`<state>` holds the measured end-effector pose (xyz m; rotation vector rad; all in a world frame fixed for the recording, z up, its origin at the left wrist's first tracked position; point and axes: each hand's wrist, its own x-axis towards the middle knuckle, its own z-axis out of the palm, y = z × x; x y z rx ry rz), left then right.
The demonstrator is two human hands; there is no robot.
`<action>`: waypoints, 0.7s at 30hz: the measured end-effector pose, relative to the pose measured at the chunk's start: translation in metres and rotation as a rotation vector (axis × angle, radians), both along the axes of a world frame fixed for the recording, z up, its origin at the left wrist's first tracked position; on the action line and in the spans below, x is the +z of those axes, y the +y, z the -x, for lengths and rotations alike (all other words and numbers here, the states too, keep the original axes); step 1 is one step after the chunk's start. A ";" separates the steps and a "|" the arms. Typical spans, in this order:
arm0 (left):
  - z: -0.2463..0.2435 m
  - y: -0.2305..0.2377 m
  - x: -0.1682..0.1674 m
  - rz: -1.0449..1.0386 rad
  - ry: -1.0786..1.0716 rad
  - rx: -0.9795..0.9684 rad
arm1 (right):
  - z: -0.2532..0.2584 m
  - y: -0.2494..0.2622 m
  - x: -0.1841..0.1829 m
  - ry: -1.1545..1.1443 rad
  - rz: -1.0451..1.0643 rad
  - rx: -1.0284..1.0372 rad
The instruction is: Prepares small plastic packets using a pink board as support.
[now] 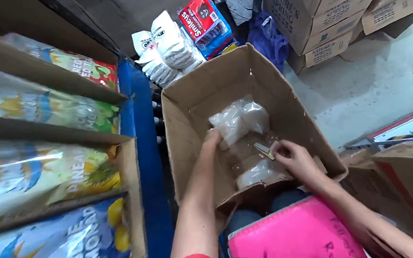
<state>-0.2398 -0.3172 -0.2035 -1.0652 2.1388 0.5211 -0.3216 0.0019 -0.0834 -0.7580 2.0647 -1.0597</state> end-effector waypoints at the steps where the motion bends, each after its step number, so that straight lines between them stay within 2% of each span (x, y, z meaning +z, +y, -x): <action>1: 0.006 -0.004 -0.011 -0.008 -0.017 -0.022 | -0.006 0.002 -0.007 0.062 0.019 -0.038; 4: 0.024 -0.016 -0.034 -0.018 -0.084 -0.139 | -0.008 0.003 -0.016 0.130 0.110 -0.131; 7: 0.040 -0.042 -0.048 0.025 -0.087 -0.219 | -0.004 0.010 -0.005 0.019 0.057 -0.035; 10: 0.056 -0.062 -0.062 0.015 -0.093 -0.264 | -0.012 0.026 -0.001 0.035 0.148 -0.038; 16: 0.039 -0.044 -0.115 0.055 -0.117 -0.047 | -0.008 0.018 0.000 0.071 0.182 -0.101; 18: 0.034 -0.039 -0.128 0.090 -0.074 -0.069 | -0.009 0.018 0.002 0.062 0.168 -0.104; 21: 0.028 -0.032 -0.132 0.041 -0.081 -0.208 | -0.013 0.019 -0.007 0.092 0.187 -0.123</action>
